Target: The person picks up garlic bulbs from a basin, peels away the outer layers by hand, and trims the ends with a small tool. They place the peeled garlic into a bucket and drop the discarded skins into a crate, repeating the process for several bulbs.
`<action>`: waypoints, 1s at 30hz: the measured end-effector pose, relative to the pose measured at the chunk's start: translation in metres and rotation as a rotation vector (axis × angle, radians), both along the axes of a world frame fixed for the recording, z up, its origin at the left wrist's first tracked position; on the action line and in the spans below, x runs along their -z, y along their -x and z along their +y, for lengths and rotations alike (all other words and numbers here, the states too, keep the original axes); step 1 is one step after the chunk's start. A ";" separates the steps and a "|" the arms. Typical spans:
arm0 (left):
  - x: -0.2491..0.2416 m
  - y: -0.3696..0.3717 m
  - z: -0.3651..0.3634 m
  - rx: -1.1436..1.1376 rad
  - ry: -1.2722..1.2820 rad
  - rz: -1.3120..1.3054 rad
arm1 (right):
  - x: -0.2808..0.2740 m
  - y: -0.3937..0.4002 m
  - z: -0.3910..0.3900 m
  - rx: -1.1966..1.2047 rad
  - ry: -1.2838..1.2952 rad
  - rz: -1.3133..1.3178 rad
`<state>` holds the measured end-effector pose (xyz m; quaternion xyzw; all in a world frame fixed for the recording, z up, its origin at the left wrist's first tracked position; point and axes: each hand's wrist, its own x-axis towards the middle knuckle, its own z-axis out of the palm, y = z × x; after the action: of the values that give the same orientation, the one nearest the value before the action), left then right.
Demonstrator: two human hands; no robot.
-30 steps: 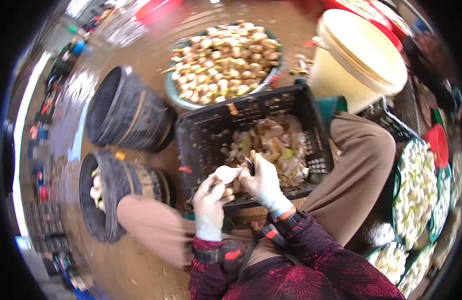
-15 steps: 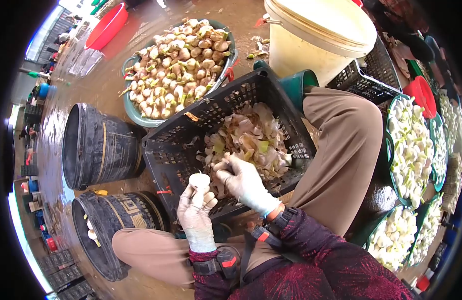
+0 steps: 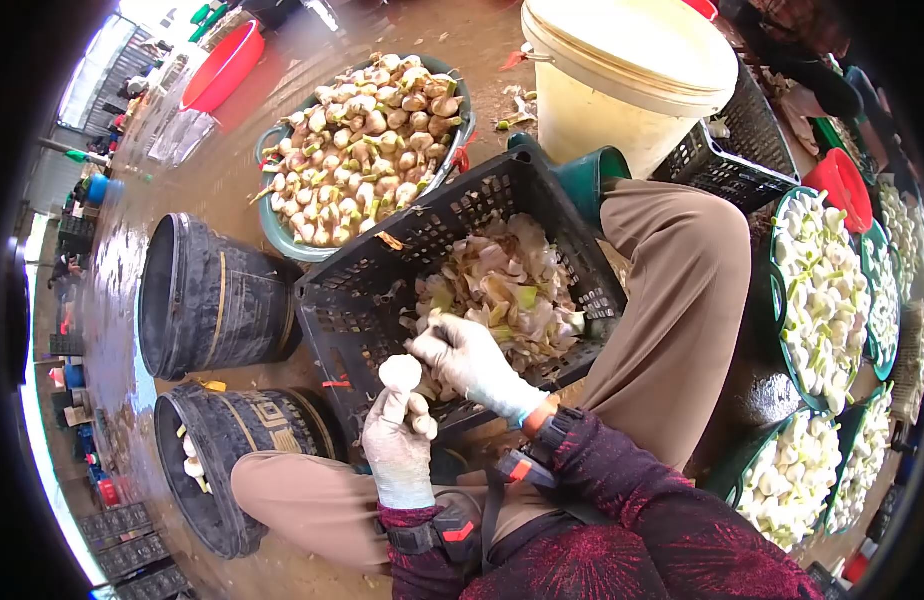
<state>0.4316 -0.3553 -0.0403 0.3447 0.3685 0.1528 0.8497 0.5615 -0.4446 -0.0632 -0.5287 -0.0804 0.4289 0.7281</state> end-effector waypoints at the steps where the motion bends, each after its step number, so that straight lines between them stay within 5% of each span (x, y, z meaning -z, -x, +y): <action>1: -0.001 0.000 0.000 0.001 0.114 -0.091 | -0.001 -0.003 0.003 0.045 0.125 0.003; 5: 0.008 -0.002 0.007 -0.161 0.429 -0.086 | 0.021 0.002 -0.004 0.160 0.258 -0.079; 9: -0.033 -0.016 0.069 -0.354 0.304 -0.065 | 0.012 0.003 -0.007 0.121 0.289 -0.077; 12: -0.082 -0.024 0.172 -0.314 0.138 -0.451 | 0.016 0.006 -0.009 0.101 0.244 -0.123; 13: -0.094 -0.032 0.204 -0.365 -0.101 -0.542 | 0.021 0.008 -0.011 0.109 0.214 -0.140; 15: -0.127 -0.044 0.246 -0.405 0.095 -0.749 | 0.015 0.008 -0.013 0.074 0.155 -0.082; 17: -0.121 -0.068 0.268 -0.442 -0.094 -0.619 | 0.017 0.008 -0.012 0.058 0.167 -0.037; 20: -0.083 -0.133 0.267 -0.079 -0.360 -0.164 | 0.004 0.002 -0.013 0.002 0.306 -0.035; 26: 0.022 -0.235 0.308 1.014 -0.926 0.653 | 0.010 -0.005 -0.007 -0.056 0.474 -0.212; 27: 0.035 -0.248 0.316 1.212 -1.231 0.631 | 0.008 -0.008 -0.005 -0.051 0.452 -0.242; 29: 0.057 -0.271 0.335 1.271 -1.067 0.654 | 0.012 -0.014 -0.003 -0.073 0.456 -0.260; 30: 0.068 -0.284 0.339 1.370 -1.210 0.669 | 0.013 -0.017 -0.001 -0.072 0.467 -0.253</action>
<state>0.7157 -0.0162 -0.1088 0.8884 0.1696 -0.3170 0.2855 0.5789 -0.4461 -0.0759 -0.7287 -0.0885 0.3918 0.5547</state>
